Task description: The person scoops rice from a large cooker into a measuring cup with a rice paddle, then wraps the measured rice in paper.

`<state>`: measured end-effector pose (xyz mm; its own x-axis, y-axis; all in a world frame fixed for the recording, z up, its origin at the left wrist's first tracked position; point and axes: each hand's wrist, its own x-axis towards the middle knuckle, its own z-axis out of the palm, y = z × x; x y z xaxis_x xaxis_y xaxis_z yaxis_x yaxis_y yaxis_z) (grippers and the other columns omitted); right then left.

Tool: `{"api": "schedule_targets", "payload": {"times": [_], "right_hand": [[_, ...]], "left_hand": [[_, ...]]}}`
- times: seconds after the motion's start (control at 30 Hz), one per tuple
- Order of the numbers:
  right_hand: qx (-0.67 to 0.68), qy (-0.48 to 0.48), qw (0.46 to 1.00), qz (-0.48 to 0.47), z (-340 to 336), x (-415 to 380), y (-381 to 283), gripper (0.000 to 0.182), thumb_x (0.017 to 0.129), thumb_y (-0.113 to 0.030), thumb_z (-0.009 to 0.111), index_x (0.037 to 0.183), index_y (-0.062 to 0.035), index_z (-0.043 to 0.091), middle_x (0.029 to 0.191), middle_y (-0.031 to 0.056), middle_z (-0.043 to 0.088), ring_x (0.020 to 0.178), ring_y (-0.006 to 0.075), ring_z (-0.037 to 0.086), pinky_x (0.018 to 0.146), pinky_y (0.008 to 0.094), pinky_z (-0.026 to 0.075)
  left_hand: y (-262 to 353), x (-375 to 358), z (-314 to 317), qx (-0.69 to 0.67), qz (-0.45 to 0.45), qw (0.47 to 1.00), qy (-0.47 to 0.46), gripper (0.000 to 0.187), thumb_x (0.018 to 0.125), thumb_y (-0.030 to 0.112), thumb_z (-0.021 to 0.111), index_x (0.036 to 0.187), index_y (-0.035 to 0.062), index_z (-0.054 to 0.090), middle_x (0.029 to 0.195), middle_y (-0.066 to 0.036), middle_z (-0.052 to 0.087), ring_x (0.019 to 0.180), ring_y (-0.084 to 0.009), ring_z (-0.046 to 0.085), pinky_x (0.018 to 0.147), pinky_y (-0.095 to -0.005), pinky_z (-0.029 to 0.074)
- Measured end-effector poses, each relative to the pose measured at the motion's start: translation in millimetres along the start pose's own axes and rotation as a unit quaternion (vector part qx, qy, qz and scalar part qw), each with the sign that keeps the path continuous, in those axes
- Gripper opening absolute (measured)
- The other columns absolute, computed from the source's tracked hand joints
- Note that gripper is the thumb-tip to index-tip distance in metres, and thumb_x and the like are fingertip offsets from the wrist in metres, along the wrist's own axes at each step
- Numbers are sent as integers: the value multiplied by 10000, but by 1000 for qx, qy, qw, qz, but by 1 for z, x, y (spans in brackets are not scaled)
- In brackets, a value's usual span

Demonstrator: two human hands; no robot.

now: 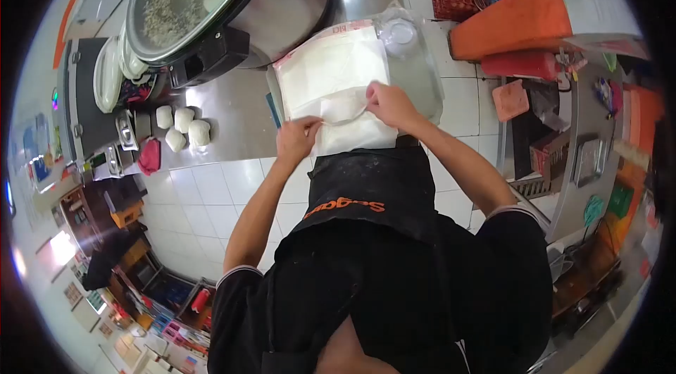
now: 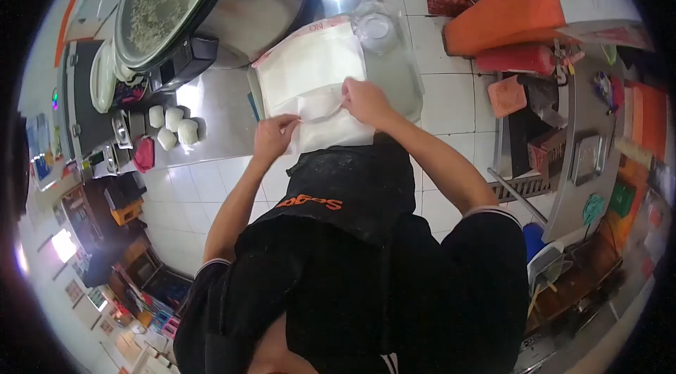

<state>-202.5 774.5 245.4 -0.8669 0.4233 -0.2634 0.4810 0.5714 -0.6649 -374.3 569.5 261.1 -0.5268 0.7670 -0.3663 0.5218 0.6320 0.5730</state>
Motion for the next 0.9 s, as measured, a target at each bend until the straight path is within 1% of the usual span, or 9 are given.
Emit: {"api": "schedule_targets", "payload": {"times": [0.13, 0.17, 0.23, 0.3, 0.4, 0.5, 0.6, 0.73, 0.9], "right_hand": [[-107, 11, 992, 70, -7, 39, -38, 102, 789, -137, 671, 776, -36, 660, 914, 180, 678, 903, 339, 654, 749, 512, 503], [-107, 9, 992, 68, -6, 47, -35, 102, 789, -137, 671, 776, -36, 660, 914, 180, 678, 903, 339, 654, 749, 512, 503], [-242, 32, 952, -182, -4, 64, -24, 99, 722, -120, 724, 771, -45, 682, 914, 181, 685, 909, 345, 661, 753, 506, 516], [-245, -99, 955, -136, -15, 69, -29, 157, 681, -128, 753, 792, -40, 685, 878, 177, 674, 864, 332, 657, 740, 490, 517], [-157, -162, 971, -76, -18, 61, -16, 189, 679, -145, 768, 819, -56, 679, 788, 153, 640, 806, 335, 630, 698, 442, 508], [-46, -72, 993, -85, 7, 19, 0, 179, 722, -140, 744, 864, -68, 663, 767, 138, 589, 773, 348, 599, 690, 428, 495], [79, 117, 986, -92, 30, -12, -4, 114, 801, -98, 651, 910, -66, 650, 844, 138, 545, 782, 363, 589, 703, 431, 495], [-13, 128, 986, -107, 37, -7, -2, 142, 822, -97, 657, 956, -55, 681, 893, 128, 617, 785, 355, 616, 706, 423, 504], [-100, -198, 974, 51, -10, 62, -20, 326, 677, -3, 716, 993, -78, 701, 917, 168, 702, 763, 351, 677, 665, 444, 525]], "left_hand": [[19, 45, -15, 70, -65, 993, -72, 254, 670, 241, 831, 861, 102, 736, 885, -123, 715, 854, -301, 693, 728, -395, 547], [20, 55, -10, 148, 10, 989, -12, 332, 600, 243, 863, 874, 108, 733, 892, -135, 707, 856, -316, 690, 736, -403, 548], [21, 69, -8, 220, 78, 971, 47, 416, 530, 246, 895, 888, 113, 730, 899, -146, 699, 857, -332, 687, 744, -410, 548], [28, 76, -17, 219, 52, 970, -91, 459, 467, 215, 905, 868, 109, 708, 918, -158, 688, 843, -362, 676, 733, -413, 550], [18, 66, -22, 141, 10, 987, -77, 359, 516, 211, 879, 784, 81, 677, 857, -128, 682, 757, -329, 664, 665, -422, 521], [5, 28, -5, 25, 16, 1000, -6, 236, 624, 194, 830, 741, 67, 669, 800, -101, 661, 672, -288, 638, 604, -400, 489], [-3, -1, 24, -24, 128, 973, 192, 70, 752, 50, 746, 801, 22, 705, 760, -119, 651, 616, -246, 636, 550, -331, 498], [17, -15, 30, 8, 114, 975, 192, 115, 792, 79, 712, 899, 41, 730, 782, -108, 664, 686, -268, 671, 614, -357, 537], [1, 34, -2, 2, 31, 1000, -5, 263, 715, 130, 736, 974, 100, 698, 856, -115, 684, 748, -323, 670, 710, -440, 530]]}}
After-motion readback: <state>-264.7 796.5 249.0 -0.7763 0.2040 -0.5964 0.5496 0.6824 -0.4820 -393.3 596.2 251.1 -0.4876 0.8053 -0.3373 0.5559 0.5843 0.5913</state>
